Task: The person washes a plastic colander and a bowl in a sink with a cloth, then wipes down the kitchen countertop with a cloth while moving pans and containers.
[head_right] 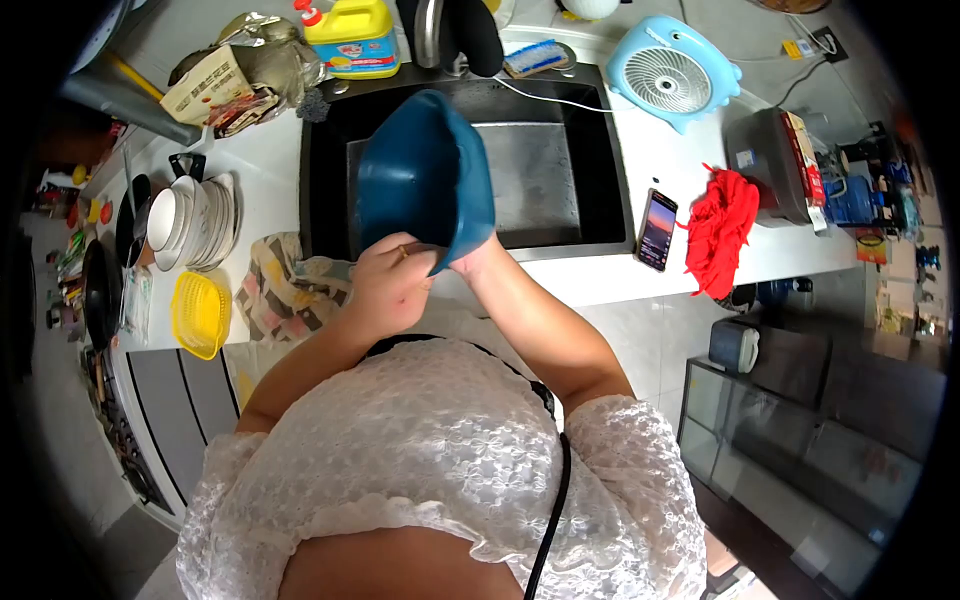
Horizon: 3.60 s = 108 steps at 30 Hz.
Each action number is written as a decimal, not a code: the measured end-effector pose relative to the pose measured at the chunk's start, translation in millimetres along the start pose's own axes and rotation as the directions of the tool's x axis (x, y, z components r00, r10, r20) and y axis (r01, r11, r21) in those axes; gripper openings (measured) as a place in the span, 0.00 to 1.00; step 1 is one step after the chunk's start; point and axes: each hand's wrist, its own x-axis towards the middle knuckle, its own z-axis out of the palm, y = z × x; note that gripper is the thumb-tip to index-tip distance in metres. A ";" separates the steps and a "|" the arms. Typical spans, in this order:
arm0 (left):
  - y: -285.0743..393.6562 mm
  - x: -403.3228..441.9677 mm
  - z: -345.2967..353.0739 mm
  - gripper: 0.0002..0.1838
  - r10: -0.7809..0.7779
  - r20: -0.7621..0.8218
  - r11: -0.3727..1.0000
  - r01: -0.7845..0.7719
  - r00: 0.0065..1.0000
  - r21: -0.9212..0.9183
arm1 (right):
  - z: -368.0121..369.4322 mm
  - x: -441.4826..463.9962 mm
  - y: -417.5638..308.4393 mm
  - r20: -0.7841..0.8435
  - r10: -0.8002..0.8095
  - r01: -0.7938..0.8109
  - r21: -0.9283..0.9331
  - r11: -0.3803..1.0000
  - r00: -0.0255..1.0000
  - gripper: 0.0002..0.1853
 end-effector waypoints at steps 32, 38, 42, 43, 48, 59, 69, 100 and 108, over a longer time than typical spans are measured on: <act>-25.2 -23.8 -24.1 0.13 -0.044 0.368 0.949 -0.076 0.929 0.307 | -79.5 -39.2 -9.2 -0.325 -0.263 -0.073 -0.743 0.665 0.909 0.09; -55.2 -35.9 -41.5 0.43 -0.531 -0.206 0.847 0.507 0.822 -0.161 | -85.0 -44.3 -15.5 -0.311 -0.316 -0.112 -0.849 0.517 0.896 0.05; -59.9 -38.0 -45.0 0.34 -0.807 0.402 -0.091 0.580 0.434 -0.809 | -80.8 -36.6 -15.9 -0.234 -0.396 -0.067 -0.918 0.391 0.888 0.06; -62.3 -40.9 -43.8 0.34 -0.811 0.402 -0.120 0.552 0.424 -0.825 | -88.5 -34.4 -19.3 -0.224 -0.422 -0.018 -0.899 0.439 0.879 0.09; -65.5 -54.1 -30.9 0.31 -0.864 0.353 -0.128 0.522 0.359 -0.843 | -44.0 -32.9 -52.3 -0.129 -0.597 0.339 -0.721 0.605 0.792 0.17; -37.8 -28.0 -1.7 0.48 -0.707 0.245 0.322 0.611 0.663 -0.723 | -66.5 -21.7 55.7 -0.058 0.059 -0.072 -0.957 0.282 0.997 0.22; -41.7 -20.6 -21.0 0.53 -0.785 0.192 0.324 0.654 0.589 -0.684 | -31.4 -20.4 -16.2 0.090 0.463 0.460 -0.379 -0.803 0.882 0.21; -59.1 -45.4 -5.9 0.51 -0.866 0.227 0.250 0.778 0.446 -0.576 | -48.7 -1.7 -35.1 0.611 0.391 0.470 0.034 -0.882 0.689 0.15; -71.2 -61.3 -7.2 0.49 -0.903 0.145 0.242 0.756 0.405 -0.608 | -41.4 -48.5 21.0 0.014 0.471 0.410 -0.516 -0.752 0.882 0.19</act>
